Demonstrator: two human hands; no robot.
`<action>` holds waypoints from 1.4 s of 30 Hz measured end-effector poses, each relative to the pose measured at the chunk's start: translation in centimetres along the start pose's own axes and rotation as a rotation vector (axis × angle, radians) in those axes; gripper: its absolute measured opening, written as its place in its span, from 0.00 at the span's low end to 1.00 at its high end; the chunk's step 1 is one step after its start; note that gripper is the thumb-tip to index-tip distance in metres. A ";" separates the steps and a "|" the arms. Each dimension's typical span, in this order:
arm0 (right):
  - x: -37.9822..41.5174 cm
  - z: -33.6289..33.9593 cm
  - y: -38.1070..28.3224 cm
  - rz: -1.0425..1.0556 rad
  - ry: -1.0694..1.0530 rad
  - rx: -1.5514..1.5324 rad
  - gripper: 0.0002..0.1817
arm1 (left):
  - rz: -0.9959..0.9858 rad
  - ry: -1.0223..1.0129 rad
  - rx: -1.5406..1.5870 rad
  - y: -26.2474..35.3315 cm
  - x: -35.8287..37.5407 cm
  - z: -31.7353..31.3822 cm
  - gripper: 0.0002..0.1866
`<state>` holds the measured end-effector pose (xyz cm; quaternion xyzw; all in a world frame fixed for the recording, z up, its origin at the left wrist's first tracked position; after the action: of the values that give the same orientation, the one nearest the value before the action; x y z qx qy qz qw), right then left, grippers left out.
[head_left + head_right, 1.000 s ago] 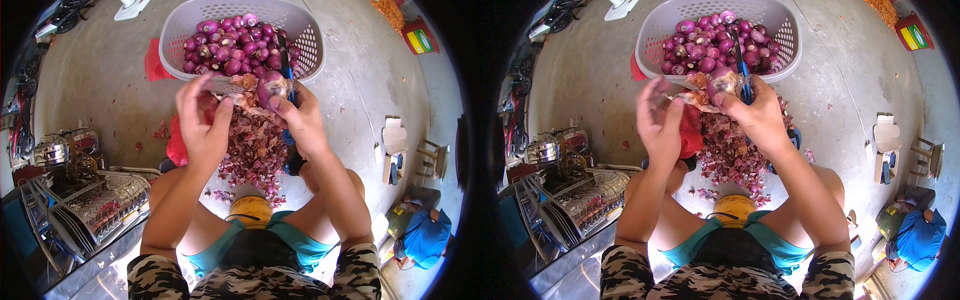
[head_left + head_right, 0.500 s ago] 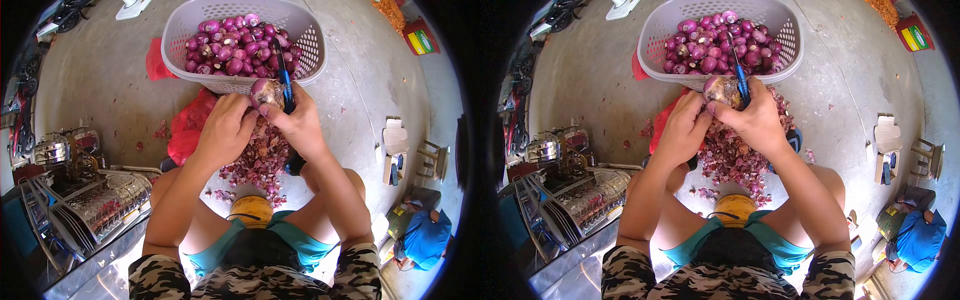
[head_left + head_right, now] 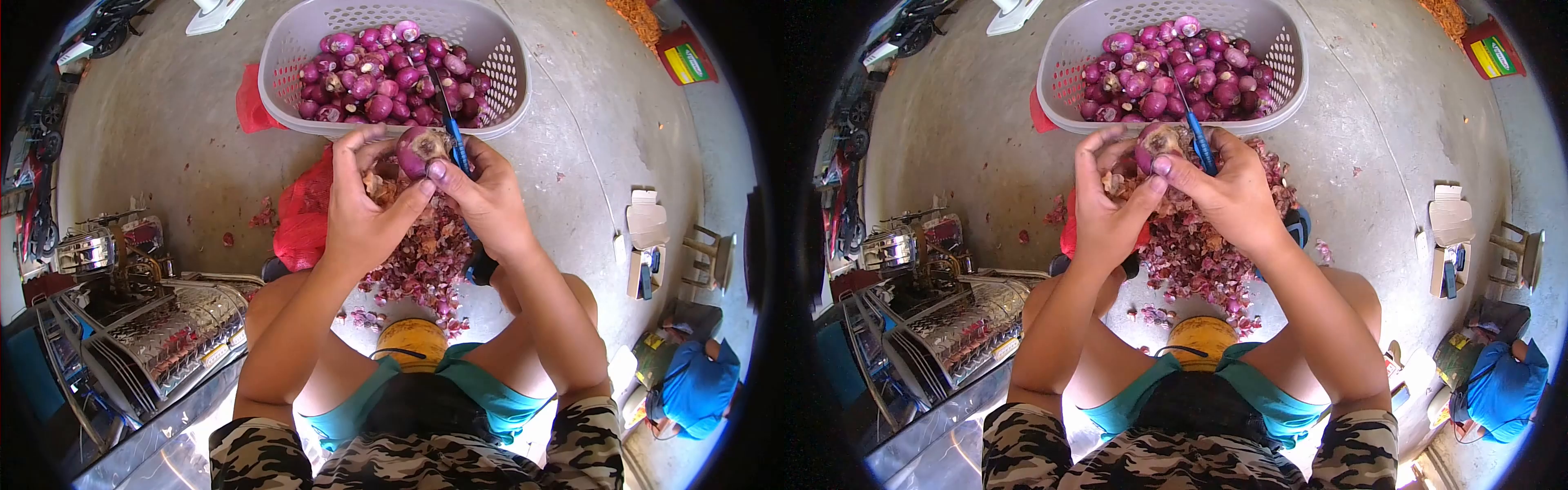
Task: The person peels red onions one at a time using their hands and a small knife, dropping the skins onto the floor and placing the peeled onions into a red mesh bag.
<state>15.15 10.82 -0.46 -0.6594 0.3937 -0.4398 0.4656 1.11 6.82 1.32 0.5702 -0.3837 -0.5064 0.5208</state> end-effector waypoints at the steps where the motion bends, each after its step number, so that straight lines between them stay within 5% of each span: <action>1: 0.0 -0.1 0.2 0.003 -0.001 -0.028 0.21 | 0.009 -0.044 0.034 -0.1 -0.1 -0.2 0.27; 6: 0.0 -0.6 -0.6 0.060 -0.056 0.078 0.21 | 0.078 -0.137 0.059 -1.2 -0.3 -0.3 0.35; 15: 1.2 0.3 -1.3 0.196 0.007 0.540 0.15 | 0.427 0.030 0.650 -2.7 -0.4 1.1 0.29; 23: 2.6 -1.7 -1.5 0.224 -0.100 0.719 0.12 | 0.332 0.049 0.561 -2.3 -0.9 1.5 0.28; 29: 3.4 -2.4 -2.0 0.528 -0.092 0.809 0.14 | 0.363 0.093 0.522 -3.1 -1.2 2.4 0.26; 35: 3.5 -2.6 -1.5 0.334 -0.137 0.876 0.16 | 0.308 0.160 0.551 -2.9 -1.7 3.2 0.28; 42: 3.7 -3.1 -0.8 0.354 -0.105 0.904 0.17 | 0.278 0.192 0.489 -2.9 -1.9 3.5 0.27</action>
<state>13.44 6.80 1.63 -0.3355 0.2453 -0.4469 0.7922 -2.96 8.37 -0.97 0.6661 -0.5175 -0.2665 0.4663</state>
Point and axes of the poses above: each hand's wrist, its own x-axis away from the middle knuckle, its own z-axis out of the back of the hand, y = z × x, the point moved 6 cm from there along -x, towards the middle knuckle
